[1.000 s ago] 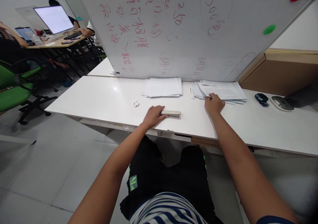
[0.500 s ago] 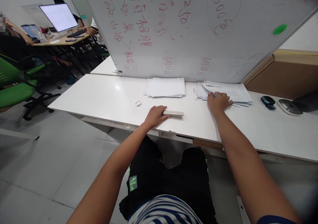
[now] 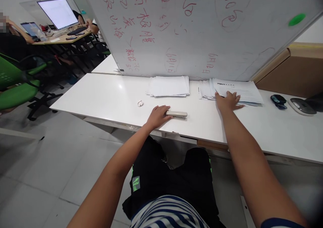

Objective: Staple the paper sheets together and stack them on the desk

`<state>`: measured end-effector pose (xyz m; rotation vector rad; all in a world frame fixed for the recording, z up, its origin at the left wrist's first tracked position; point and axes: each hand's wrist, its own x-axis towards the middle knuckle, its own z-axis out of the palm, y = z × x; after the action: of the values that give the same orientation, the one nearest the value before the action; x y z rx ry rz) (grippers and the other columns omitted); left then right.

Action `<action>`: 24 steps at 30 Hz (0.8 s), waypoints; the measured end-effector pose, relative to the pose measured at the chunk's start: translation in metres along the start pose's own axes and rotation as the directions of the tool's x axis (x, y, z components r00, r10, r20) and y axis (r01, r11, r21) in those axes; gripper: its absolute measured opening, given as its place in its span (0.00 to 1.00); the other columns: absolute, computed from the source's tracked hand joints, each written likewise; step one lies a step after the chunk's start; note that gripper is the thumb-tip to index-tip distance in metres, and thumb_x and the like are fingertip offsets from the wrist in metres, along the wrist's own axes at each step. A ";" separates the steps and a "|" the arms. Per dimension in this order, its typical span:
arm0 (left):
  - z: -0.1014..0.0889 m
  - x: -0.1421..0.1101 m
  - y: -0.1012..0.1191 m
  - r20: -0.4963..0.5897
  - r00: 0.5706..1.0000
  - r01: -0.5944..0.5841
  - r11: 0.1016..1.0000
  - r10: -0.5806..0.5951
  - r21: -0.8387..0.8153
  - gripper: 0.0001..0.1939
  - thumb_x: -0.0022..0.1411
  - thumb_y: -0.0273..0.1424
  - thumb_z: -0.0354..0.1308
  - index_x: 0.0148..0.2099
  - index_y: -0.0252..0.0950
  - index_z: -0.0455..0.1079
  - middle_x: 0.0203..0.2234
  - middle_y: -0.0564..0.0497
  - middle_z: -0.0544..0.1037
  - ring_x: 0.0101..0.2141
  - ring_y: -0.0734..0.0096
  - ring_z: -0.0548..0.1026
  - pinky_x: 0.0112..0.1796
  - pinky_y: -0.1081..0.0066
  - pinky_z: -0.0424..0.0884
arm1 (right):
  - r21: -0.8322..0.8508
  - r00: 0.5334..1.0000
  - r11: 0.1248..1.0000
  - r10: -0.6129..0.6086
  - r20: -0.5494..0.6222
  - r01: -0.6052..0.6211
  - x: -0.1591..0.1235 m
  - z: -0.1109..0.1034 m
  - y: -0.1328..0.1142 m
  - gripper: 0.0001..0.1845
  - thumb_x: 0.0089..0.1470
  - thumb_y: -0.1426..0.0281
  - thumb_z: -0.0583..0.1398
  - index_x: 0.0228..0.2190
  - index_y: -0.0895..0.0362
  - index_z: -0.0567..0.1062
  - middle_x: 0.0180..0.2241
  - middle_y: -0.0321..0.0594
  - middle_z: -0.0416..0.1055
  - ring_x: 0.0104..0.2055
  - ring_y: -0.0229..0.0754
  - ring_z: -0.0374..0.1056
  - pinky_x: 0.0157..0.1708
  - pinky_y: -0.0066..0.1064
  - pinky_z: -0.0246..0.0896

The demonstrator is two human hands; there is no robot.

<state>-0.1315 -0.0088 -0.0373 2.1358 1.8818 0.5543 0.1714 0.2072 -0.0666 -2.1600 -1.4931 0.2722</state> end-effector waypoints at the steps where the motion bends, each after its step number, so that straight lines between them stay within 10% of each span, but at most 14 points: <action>1: 0.000 0.000 0.000 -0.002 1.000 -0.003 1.000 0.003 -0.001 0.27 0.63 0.46 0.51 0.61 0.42 0.59 0.57 0.48 0.67 0.60 0.61 0.60 0.60 0.60 0.49 | 0.002 1.000 1.000 -0.004 0.001 0.004 0.000 0.000 0.000 0.35 0.51 0.49 0.55 0.56 0.53 0.64 0.65 0.51 0.47 0.67 0.58 0.36 0.58 0.66 0.31; 24: 0.000 0.000 0.001 -0.001 1.000 0.007 1.000 -0.007 -0.011 0.27 0.63 0.47 0.52 0.61 0.42 0.59 0.57 0.49 0.68 0.60 0.63 0.60 0.60 0.60 0.47 | 0.133 0.996 0.988 0.081 -0.041 -0.075 -0.008 -0.006 -0.006 0.21 0.60 0.59 0.49 0.51 0.49 0.70 0.60 0.44 0.60 0.65 0.44 0.42 0.58 0.56 0.24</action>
<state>-0.1311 -0.0086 -0.0366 2.1217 1.8816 0.5633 0.1663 0.2000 -0.0589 -2.1079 -1.3285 0.3357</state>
